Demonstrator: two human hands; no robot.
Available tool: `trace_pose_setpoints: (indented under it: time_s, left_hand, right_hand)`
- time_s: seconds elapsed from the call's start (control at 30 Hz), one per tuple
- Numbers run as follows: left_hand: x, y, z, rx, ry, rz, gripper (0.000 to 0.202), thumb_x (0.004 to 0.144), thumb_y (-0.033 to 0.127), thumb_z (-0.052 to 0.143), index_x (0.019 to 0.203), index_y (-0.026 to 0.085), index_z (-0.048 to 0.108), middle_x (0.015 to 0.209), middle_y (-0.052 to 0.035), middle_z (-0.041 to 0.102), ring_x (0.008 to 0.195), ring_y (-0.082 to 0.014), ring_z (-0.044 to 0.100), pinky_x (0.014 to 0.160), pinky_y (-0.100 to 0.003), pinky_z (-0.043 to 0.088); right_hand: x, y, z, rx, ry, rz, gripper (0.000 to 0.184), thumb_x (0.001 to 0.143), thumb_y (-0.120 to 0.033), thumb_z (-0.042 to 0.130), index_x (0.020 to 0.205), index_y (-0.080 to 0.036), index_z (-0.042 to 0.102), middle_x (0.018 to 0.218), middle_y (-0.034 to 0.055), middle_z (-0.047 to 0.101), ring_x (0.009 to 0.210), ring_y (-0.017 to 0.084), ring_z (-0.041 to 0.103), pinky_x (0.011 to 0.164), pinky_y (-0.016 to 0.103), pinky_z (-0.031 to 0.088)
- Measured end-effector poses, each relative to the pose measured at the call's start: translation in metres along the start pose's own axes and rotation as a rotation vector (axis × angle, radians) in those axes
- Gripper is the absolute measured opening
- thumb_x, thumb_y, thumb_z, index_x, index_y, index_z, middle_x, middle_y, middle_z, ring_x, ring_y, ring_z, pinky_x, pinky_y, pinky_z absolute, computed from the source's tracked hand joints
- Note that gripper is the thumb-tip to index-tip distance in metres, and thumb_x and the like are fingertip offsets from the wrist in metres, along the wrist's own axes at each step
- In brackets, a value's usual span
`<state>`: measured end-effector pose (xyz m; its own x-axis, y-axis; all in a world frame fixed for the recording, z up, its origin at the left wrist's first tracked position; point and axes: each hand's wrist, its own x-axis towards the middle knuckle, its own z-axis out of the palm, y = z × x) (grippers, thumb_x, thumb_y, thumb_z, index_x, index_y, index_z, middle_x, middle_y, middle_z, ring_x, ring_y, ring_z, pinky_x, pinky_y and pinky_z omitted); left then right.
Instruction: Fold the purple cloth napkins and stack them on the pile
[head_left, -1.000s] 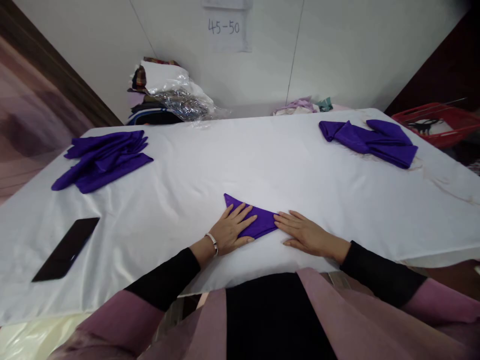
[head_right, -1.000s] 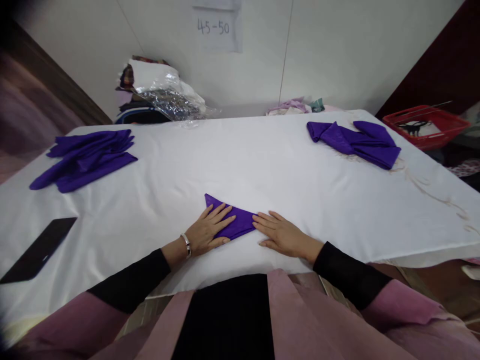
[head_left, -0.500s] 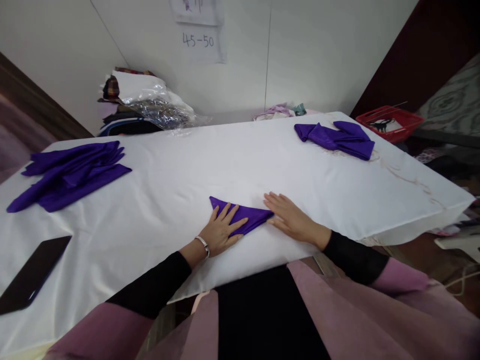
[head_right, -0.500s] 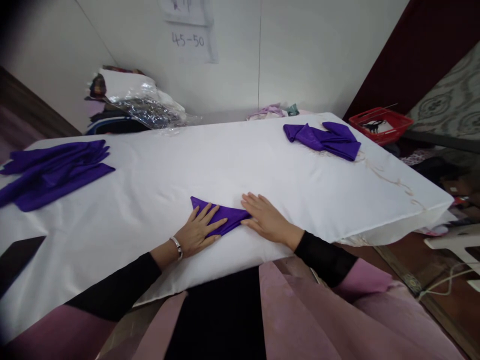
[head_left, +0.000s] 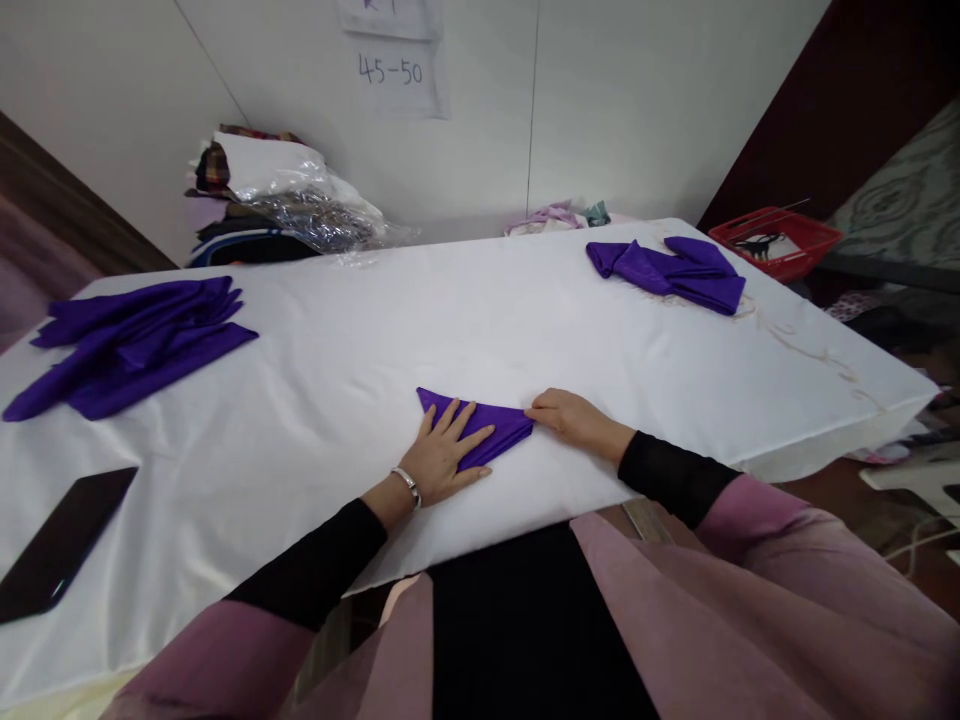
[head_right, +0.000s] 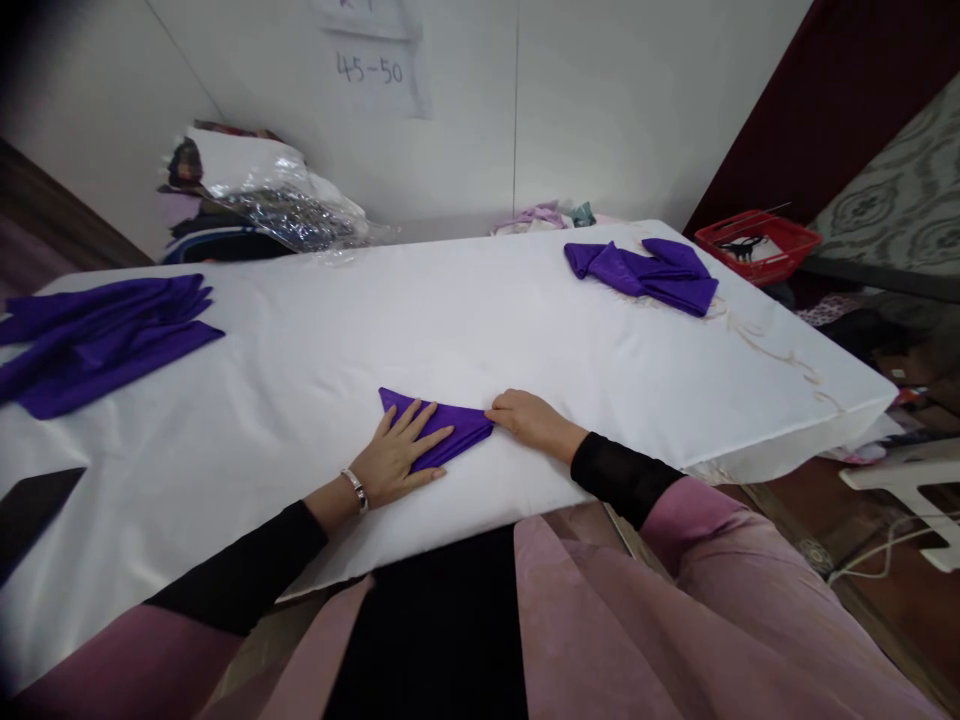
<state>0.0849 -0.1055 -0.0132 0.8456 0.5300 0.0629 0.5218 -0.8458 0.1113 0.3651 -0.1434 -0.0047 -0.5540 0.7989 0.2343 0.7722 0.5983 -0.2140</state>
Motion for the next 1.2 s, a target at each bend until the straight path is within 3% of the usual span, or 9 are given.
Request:
trace_pose_setpoints:
  time_s: [0.1, 0.23, 0.4, 0.53, 0.67, 0.83, 0.93, 1.03, 1.2]
  left_hand:
    - [0.005, 0.009, 0.004, 0.025, 0.037, -0.061, 0.059, 0.088, 0.057, 0.038, 0.14, 0.031, 0.034, 0.153, -0.0091, 0.026, 0.139, -0.038, 0.019, 0.106, -0.065, 0.019]
    - [0.007, 0.016, 0.004, 0.042, 0.015, -0.073, 0.055, 0.091, 0.052, 0.033, 0.141, 0.028, 0.034, 0.151, -0.0091, 0.03, 0.139, -0.0341, 0.021, 0.107, -0.064, 0.018]
    - [0.001, 0.012, 0.001, 0.048, -0.025, -0.036, 0.055, 0.091, 0.052, 0.032, 0.141, 0.028, 0.033, 0.151, -0.008, 0.029, 0.139, -0.0336, 0.021, 0.108, -0.063, 0.018]
    - [-0.006, 0.007, 0.0, 0.04, 0.017, -0.001, 0.054, 0.092, 0.051, 0.033, 0.141, 0.029, 0.033, 0.151, -0.0076, 0.03, 0.139, -0.0318, 0.022, 0.109, -0.061, 0.019]
    - [-0.011, 0.005, -0.001, 0.055, 0.018, 0.016, 0.055, 0.091, 0.051, 0.034, 0.141, 0.028, 0.033, 0.15, -0.0082, 0.031, 0.139, -0.0312, 0.022, 0.11, -0.06, 0.018]
    - [-0.01, 0.007, 0.001, 0.058, 0.023, 0.001, 0.054, 0.091, 0.05, 0.035, 0.141, 0.029, 0.033, 0.15, -0.0077, 0.032, 0.139, -0.0316, 0.023, 0.109, -0.06, 0.019]
    - [-0.008, 0.009, 0.003, 0.062, 0.031, -0.024, 0.055, 0.09, 0.049, 0.037, 0.141, 0.028, 0.033, 0.15, -0.0093, 0.032, 0.138, -0.033, 0.024, 0.108, -0.062, 0.02]
    - [-0.007, 0.011, 0.003, 0.07, 0.011, -0.039, 0.056, 0.09, 0.049, 0.038, 0.141, 0.027, 0.033, 0.15, -0.0102, 0.031, 0.139, -0.0337, 0.023, 0.107, -0.063, 0.02]
    - [-0.005, 0.012, 0.002, 0.051, 0.018, -0.046, 0.056, 0.09, 0.05, 0.037, 0.141, 0.028, 0.033, 0.15, -0.009, 0.031, 0.139, -0.0326, 0.023, 0.108, -0.062, 0.019]
  right_hand:
    - [0.002, 0.011, -0.004, -0.056, 0.008, -0.011, 0.035, 0.096, -0.02, 0.034, 0.108, -0.015, 0.067, 0.098, 0.0109, 0.065, 0.092, 0.022, 0.057, 0.085, 0.037, 0.046]
    - [-0.006, 0.014, -0.007, 0.035, -0.021, 0.013, 0.033, 0.093, -0.016, 0.038, 0.113, -0.017, 0.065, 0.108, 0.0104, 0.064, 0.099, 0.022, 0.057, 0.086, 0.037, 0.047]
    - [-0.01, 0.001, -0.006, 0.121, 0.035, 0.101, 0.033, 0.091, -0.016, 0.04, 0.115, -0.019, 0.063, 0.106, 0.0101, 0.065, 0.097, 0.021, 0.058, 0.084, 0.038, 0.05]
    - [-0.009, -0.013, -0.006, 0.186, 0.09, 0.114, 0.03, 0.093, -0.018, 0.04, 0.11, -0.02, 0.065, 0.096, 0.0089, 0.065, 0.089, 0.02, 0.06, 0.077, 0.034, 0.051]
    - [-0.014, -0.016, -0.008, 0.186, 0.025, 0.118, 0.028, 0.092, -0.015, 0.041, 0.103, -0.017, 0.067, 0.094, 0.0096, 0.065, 0.086, 0.02, 0.061, 0.075, 0.033, 0.051]
    - [-0.009, -0.029, -0.018, 0.109, 0.046, 0.135, 0.035, 0.089, -0.012, 0.04, 0.117, -0.017, 0.061, 0.116, 0.0135, 0.061, 0.109, 0.026, 0.055, 0.091, 0.044, 0.047]
    - [0.002, -0.05, -0.014, 0.131, 0.07, 0.035, 0.042, 0.091, -0.019, 0.04, 0.132, -0.017, 0.048, 0.135, 0.0144, 0.049, 0.129, 0.027, 0.04, 0.103, 0.049, 0.038]
    - [0.009, -0.065, 0.002, 0.116, 0.008, 0.047, 0.048, 0.093, -0.031, 0.043, 0.138, -0.014, 0.04, 0.143, 0.0164, 0.04, 0.137, 0.028, 0.028, 0.108, 0.052, 0.031]
    - [0.004, -0.058, 0.02, 0.051, -0.122, 0.069, 0.068, 0.09, -0.054, 0.043, 0.142, -0.01, 0.034, 0.148, 0.0179, 0.031, 0.139, 0.029, 0.022, 0.112, 0.051, 0.022]
